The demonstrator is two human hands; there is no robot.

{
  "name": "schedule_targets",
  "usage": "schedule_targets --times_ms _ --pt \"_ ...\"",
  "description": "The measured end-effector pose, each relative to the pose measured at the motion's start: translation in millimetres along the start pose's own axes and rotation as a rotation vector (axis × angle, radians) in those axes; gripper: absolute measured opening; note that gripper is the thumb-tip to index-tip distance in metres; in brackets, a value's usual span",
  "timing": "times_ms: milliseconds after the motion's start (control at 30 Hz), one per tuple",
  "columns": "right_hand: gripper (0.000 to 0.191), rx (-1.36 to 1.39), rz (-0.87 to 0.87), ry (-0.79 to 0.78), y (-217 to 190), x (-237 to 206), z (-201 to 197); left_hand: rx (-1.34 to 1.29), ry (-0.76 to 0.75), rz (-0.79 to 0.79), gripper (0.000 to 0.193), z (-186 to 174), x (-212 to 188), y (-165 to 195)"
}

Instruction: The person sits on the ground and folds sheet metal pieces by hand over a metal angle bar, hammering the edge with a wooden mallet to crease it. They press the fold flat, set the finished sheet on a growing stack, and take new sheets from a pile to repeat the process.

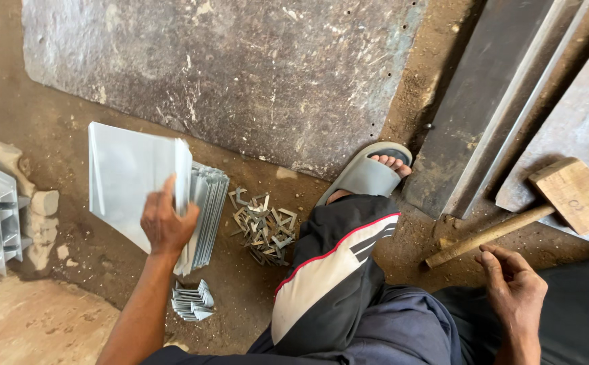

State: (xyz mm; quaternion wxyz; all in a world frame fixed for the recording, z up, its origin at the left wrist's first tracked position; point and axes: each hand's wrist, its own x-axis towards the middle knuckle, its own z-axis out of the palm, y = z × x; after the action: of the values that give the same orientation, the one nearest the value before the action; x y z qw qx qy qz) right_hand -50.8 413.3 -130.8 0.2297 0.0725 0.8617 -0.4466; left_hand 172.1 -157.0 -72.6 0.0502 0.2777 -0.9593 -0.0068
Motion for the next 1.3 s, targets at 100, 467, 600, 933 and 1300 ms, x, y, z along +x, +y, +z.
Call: schedule_targets --times_ms 100,467,600,933,1300 --pt "0.018 -0.076 -0.089 0.081 4.7 7.8 -1.7 -0.010 0.220 0.031 0.054 -0.5 47.9 56.8" --pt "0.038 -0.194 0.079 0.545 45.1 75.0 -9.4 -0.523 0.042 0.397 0.055 63.5 196.3 418.0" --pt "0.039 -0.350 0.074 0.610 41.4 76.8 -6.2 -0.610 -0.088 0.365 0.063 79.5 223.5 505.5" --pt "0.050 -0.304 0.083 0.357 18.9 77.4 5.7 -0.598 0.032 0.456 0.077 138.3 225.5 544.8" --pt "0.045 0.339 0.451 0.263 -9.1 27.9 -9.2 -0.820 0.025 0.520 0.057 157.2 235.5 540.9"
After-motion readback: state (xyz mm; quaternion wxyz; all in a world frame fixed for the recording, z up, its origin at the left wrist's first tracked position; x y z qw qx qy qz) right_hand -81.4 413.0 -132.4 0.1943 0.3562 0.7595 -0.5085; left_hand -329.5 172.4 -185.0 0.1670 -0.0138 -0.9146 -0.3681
